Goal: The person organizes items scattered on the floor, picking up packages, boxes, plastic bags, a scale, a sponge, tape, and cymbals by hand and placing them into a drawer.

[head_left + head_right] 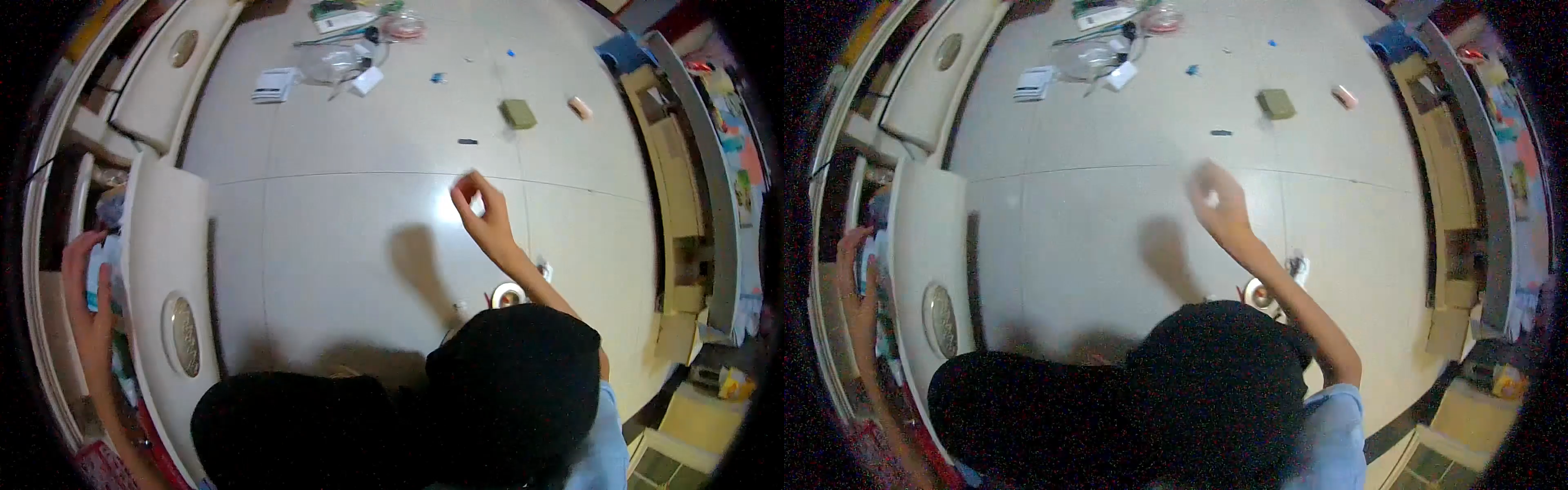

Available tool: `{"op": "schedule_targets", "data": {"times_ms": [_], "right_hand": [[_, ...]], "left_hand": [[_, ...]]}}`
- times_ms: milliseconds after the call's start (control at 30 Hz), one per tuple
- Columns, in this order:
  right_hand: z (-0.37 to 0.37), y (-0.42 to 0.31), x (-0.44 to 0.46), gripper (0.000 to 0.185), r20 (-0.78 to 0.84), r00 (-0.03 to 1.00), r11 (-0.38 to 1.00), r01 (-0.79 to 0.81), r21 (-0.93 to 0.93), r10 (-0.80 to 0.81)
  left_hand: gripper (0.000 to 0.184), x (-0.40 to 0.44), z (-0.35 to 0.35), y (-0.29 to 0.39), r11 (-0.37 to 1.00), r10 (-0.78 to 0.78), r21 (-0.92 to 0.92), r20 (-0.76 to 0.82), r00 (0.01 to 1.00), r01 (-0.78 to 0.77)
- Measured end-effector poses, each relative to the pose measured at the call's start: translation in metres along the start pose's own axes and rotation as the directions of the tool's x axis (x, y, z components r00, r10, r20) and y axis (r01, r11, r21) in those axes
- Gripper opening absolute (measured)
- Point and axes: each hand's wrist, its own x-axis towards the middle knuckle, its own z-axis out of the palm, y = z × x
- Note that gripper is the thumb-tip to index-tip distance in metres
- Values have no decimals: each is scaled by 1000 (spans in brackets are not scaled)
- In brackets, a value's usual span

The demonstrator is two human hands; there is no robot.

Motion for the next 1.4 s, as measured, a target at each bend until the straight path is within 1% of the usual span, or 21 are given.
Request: {"op": "schedule_targets", "data": {"times_ms": [67, 167, 233, 333, 367, 400, 433, 500, 567, 667, 767, 833, 867, 933, 1000, 1067, 1133, 1167, 1300, 1367, 1400], "right_hand": [[-33, 32, -38, 9, 95, 988, 992, -123, -7, 123], [-47, 84, -66, 17, 147, 965, 971, -197, -134, 216], [-33, 116, -59, 26, 67, 993, 981, -81, -176, 94], [-15, 174, -6, 40, 10, 992, 965, 128, -228, -129], [-11, 170, 22, 42, 4, 997, 961, 74, -266, -76], [-11, 167, 45, 43, -5, 1000, 951, 16, -309, -18], [-9, 179, 60, 40, -24, 995, 934, 86, -346, -101], [-6, 200, 84, 36, -62, 961, 876, 218, -429, -270], [3, 201, 91, 29, -68, 981, 906, 139, -400, -180], [21, 200, 84, 15, -132, 988, 911, 20, -411, -81], [28, 204, 73, 13, -63, 997, 844, -4, -537, -35], [24, 204, 62, 10, -68, 995, 822, 21, -569, -73], [27, 201, 55, 10, -114, 993, 860, -31, -509, -32], [34, 190, 38, 10, -197, 979, 916, -119, -384, 44], [43, 152, -4, 10, -267, 962, 994, -81, -70, 60], [36, 100, -46, 10, -92, 990, 994, -102, 47, 106], [42, 59, -87, 10, -17, 976, 924, -200, 326, 217], [44, 42, -100, 11, -9, 978, 925, -195, 328, 209], [56, 28, -126, 14, -32, 994, 965, -95, 243, 106], [45, 29, -127, 15, 102, 979, 892, -203, 404, 177], [37, 31, -129, 15, 177, 963, 840, -266, 473, 205]], "left_hand": [[29, 27, 14, 62, 983, -17, -183, 93, 996, 34], [30, 63, 38, 131, 904, 250, -420, 376, 892, -76], [28, 72, 74, 148, 842, 376, -532, 450, 810, -95], [26, 68, 129, 162, 821, 465, -564, 576, 673, -85], [26, 62, 146, 166, 827, 475, -555, 600, 644, -92], [26, 59, 159, 176, 805, 476, -593, 669, 571, 24], [26, 56, 170, 189, 779, 481, -610, 730, 487, 145], [25, 31, 197, 218, 712, 471, -668, 683, 559, 217], [26, 7, 225, 241, 532, 542, -779, 614, 573, 331], [25, -12, 230, 274, 280, 498, -648, 729, 470, 709], [27, -29, 249, 286, 99, 302, -470, 854, 423, 877], [31, -39, 268, 288, 89, 202, -364, 918, 341, 927], [34, -43, 276, 290, 77, 155, -312, 942, 297, 947], [43, -49, 288, 300, -139, 139, -267, 948, 285, 954], [49, -47, 289, 312, -331, 118, -245, 947, 298, 911], [52, -34, 289, 327, -500, 86, -250, 938, 335, 829], [54, -21, 282, 337, -604, 154, -274, 882, 446, 748], [54, -16, 281, 341, -656, 181, -282, 842, 508, 700], [47, -23, 293, 341, -562, 181, -441, 760, 624, 700], [43, -32, 301, 336, -535, 197, -454, 753, 628, 713], [42, -30, 300, 335, -544, 139, -434, 798, 587, 718]]}}
